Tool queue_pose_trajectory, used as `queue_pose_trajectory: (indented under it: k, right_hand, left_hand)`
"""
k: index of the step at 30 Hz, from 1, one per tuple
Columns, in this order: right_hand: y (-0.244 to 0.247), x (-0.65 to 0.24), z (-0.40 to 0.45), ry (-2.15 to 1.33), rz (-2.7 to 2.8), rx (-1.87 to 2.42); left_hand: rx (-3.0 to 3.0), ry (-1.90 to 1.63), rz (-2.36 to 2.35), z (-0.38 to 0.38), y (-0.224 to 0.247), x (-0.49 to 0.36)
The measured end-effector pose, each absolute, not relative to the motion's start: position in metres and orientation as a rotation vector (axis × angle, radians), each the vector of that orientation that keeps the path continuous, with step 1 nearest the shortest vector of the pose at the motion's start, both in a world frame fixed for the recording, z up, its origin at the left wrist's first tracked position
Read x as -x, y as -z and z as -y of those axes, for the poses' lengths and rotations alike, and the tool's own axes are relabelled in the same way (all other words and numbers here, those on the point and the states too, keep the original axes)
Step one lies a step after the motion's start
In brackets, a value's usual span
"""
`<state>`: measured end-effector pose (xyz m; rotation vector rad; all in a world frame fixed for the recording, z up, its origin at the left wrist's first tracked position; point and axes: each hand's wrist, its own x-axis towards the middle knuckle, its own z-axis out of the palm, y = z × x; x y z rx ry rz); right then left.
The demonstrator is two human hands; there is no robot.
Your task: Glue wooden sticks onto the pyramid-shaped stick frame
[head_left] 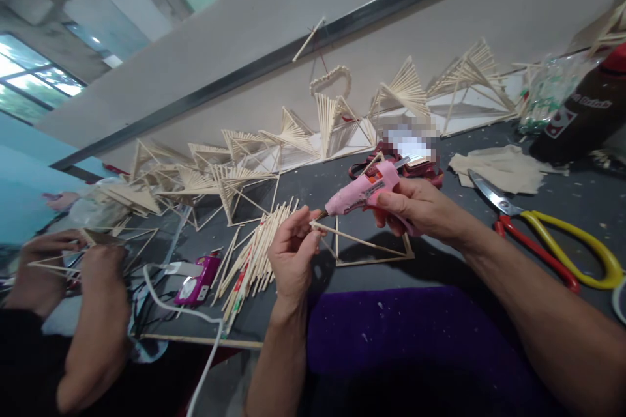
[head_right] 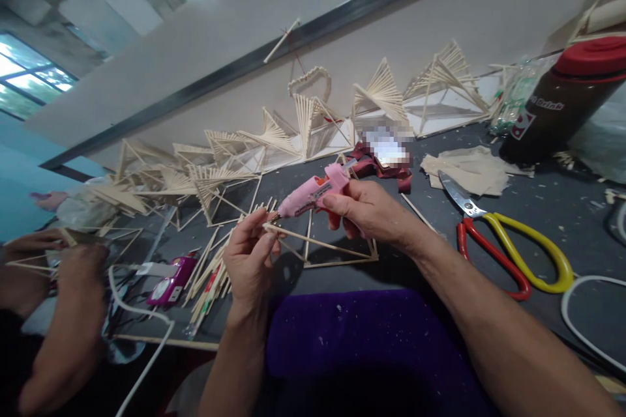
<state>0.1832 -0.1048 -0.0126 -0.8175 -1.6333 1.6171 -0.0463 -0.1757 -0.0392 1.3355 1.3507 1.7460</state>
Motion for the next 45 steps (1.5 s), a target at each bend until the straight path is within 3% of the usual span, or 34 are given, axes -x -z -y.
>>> queue_pose_trajectory:
  k: [45]
  right_hand:
    - [0.0031, -0.1836, 0.1077, -1.601, 1.628, 0.774]
  left_hand:
    - [-1.328, -1.806, -1.283, 0.1723, 0.0377, 0.0448]
